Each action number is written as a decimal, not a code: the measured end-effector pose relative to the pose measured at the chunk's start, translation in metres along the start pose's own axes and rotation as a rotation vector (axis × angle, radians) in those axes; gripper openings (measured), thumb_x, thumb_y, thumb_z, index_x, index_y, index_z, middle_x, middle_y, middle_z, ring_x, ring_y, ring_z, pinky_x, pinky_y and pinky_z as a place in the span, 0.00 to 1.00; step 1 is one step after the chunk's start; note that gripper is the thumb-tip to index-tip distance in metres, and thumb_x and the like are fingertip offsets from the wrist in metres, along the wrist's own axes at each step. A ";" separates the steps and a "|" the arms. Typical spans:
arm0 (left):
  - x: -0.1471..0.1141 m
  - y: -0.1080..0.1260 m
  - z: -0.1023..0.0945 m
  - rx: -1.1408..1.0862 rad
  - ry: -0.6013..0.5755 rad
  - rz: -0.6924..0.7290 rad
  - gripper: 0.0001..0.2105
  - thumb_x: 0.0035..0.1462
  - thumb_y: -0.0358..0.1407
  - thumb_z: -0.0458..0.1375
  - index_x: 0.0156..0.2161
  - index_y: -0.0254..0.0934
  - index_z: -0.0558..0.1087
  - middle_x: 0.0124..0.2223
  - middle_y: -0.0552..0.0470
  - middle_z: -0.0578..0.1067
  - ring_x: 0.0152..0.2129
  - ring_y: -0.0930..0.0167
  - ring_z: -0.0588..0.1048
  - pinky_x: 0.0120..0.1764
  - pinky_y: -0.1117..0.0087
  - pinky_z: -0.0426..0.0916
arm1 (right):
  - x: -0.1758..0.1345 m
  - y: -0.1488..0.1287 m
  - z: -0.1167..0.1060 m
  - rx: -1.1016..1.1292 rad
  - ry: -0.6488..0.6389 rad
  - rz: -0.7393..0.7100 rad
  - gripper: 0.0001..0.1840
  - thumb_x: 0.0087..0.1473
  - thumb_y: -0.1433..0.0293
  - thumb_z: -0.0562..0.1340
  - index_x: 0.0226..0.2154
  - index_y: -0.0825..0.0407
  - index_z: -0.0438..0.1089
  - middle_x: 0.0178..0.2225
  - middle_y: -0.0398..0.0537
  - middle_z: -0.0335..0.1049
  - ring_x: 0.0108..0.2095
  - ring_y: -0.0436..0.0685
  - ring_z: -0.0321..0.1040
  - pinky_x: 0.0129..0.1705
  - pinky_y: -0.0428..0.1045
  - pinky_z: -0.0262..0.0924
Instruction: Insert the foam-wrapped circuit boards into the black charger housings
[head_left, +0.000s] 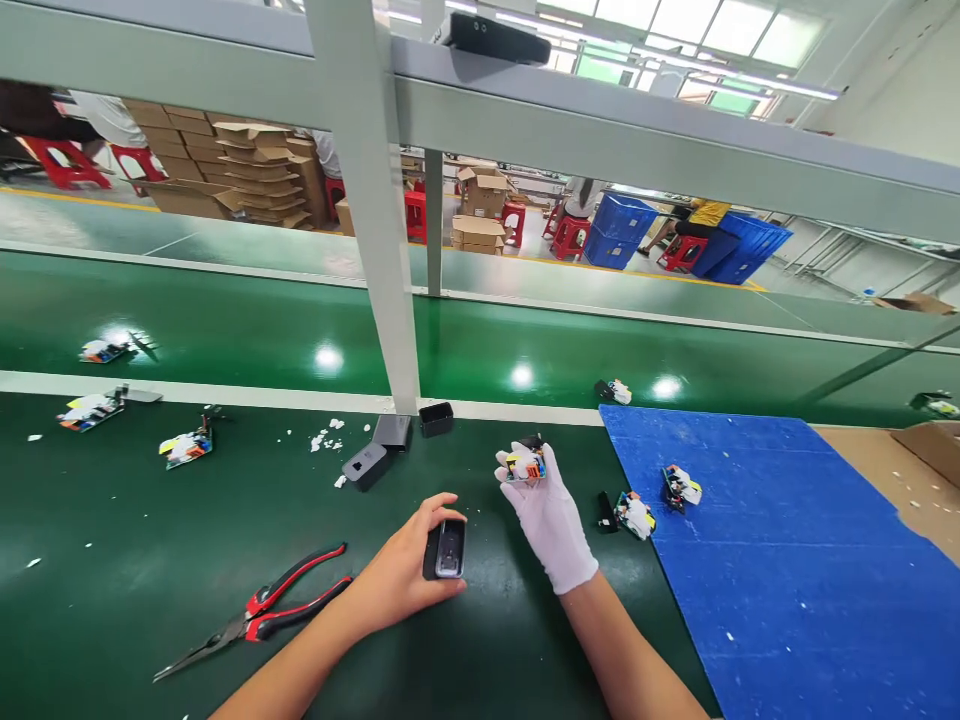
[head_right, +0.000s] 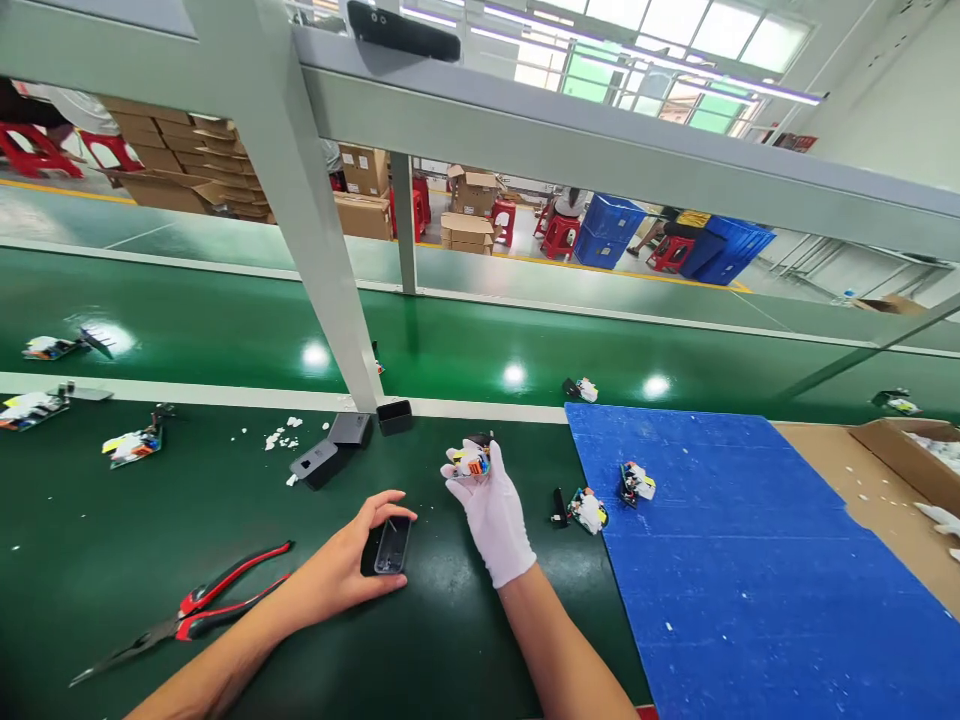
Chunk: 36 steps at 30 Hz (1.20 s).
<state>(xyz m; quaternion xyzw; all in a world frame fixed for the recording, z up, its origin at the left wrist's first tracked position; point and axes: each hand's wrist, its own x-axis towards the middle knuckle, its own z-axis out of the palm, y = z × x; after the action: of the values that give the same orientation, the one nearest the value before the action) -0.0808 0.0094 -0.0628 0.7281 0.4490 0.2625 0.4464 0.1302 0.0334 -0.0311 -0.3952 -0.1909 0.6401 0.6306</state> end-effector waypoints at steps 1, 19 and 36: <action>0.001 0.003 -0.001 -0.011 0.016 -0.009 0.32 0.43 0.34 0.69 0.55 0.42 0.68 0.55 0.45 0.75 0.50 0.60 0.75 0.54 0.56 0.70 | -0.003 0.001 0.001 -0.014 -0.014 0.002 0.26 0.51 0.47 0.67 0.41 0.50 0.75 0.39 0.48 0.78 0.35 0.54 0.76 0.44 0.51 0.71; -0.006 0.012 -0.003 -0.082 0.247 0.317 0.25 0.48 0.34 0.68 0.51 0.43 0.67 0.52 0.44 0.73 0.51 0.63 0.74 0.49 0.62 0.73 | -0.038 0.021 0.007 -0.081 -0.234 -0.046 0.22 0.49 0.54 0.71 0.44 0.44 0.75 0.45 0.50 0.78 0.45 0.66 0.76 0.59 0.69 0.62; -0.007 0.015 -0.006 0.055 0.316 0.396 0.28 0.48 0.39 0.70 0.53 0.44 0.65 0.48 0.46 0.74 0.46 0.62 0.72 0.47 0.60 0.69 | -0.047 0.017 0.004 -0.349 -0.292 -0.090 0.32 0.46 0.47 0.70 0.49 0.47 0.74 0.55 0.58 0.72 0.55 0.69 0.69 0.59 0.65 0.62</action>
<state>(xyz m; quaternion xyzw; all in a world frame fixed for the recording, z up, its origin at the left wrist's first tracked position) -0.0829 0.0025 -0.0462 0.7637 0.3688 0.4429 0.2907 0.1110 -0.0133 -0.0290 -0.3924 -0.4053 0.6193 0.5461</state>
